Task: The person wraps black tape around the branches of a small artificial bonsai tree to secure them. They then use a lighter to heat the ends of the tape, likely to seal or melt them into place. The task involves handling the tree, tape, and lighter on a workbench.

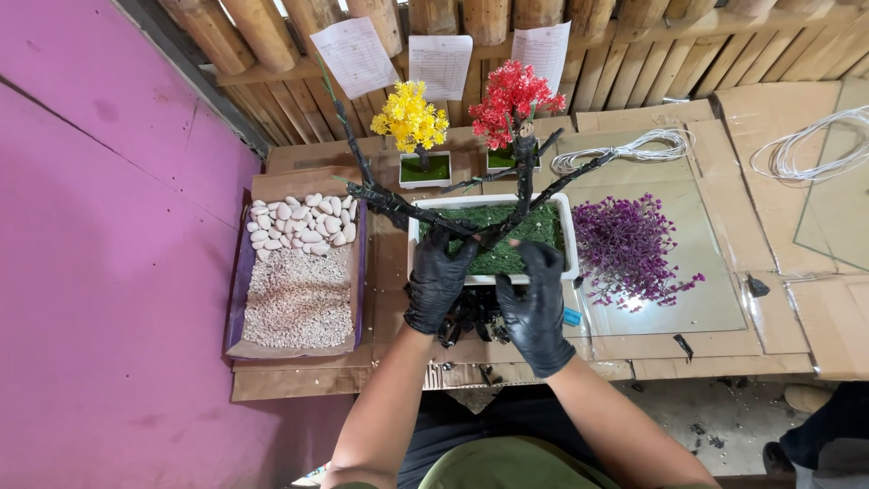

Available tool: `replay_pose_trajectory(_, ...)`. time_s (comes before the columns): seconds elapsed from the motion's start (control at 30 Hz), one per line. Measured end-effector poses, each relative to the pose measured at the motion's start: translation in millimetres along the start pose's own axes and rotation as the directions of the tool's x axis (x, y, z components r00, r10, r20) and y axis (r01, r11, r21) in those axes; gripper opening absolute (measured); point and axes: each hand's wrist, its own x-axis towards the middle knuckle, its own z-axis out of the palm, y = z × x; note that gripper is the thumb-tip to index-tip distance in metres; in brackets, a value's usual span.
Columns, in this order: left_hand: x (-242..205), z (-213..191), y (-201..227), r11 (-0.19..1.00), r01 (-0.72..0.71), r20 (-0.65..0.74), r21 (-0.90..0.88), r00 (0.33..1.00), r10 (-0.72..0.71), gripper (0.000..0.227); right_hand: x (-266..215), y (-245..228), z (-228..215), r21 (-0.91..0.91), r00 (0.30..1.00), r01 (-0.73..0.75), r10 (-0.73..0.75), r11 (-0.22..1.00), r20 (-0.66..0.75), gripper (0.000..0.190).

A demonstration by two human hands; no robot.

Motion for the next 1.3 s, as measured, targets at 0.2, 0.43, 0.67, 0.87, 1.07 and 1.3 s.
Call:
replay_pose_trajectory(0.2,-0.8,-7.1,20.6,0.997,0.005,0.058,-0.070,0.998,-0.001,0.029,30.2,-13.1,7.7,-0.428,0.950,0.217,-0.088,0.877,0.301,0.060)
replay_pose_trajectory(0.43,3.0,-10.5,13.1,0.996,0.007,0.051,-0.093,0.999,-0.002,0.016,46.9,-6.2,16.1,-0.557,0.960,0.201,-0.050,0.806,0.275,0.027)
replay_pose_trajectory(0.67,1.9,-15.9,16.6,0.988,0.050,0.115,-0.144,0.993,-0.034,0.014,50.3,-13.1,3.2,-0.496,0.914,0.359,-0.191,0.791,0.358,0.011)
replay_pose_trajectory(0.87,-1.4,-8.0,2.1,0.973,0.024,0.099,-0.229,0.995,-0.001,0.015,33.9,26.3,3.4,-0.538,0.920,0.389,-0.289,0.748,0.264,0.015)
replay_pose_trajectory(1.07,1.9,-7.4,7.9,0.984,-0.028,0.057,-0.179,0.998,0.038,0.022,50.7,-24.3,-82.6,-0.318,0.908,0.396,-0.420,0.861,-0.008,0.014)
replay_pose_trajectory(1.3,-5.2,-14.1,15.8,0.998,-0.065,0.071,0.011,0.995,0.064,0.030,-66.6,-21.1,-57.2,0.238,0.973,-0.213,0.184,0.948,0.137,0.018)
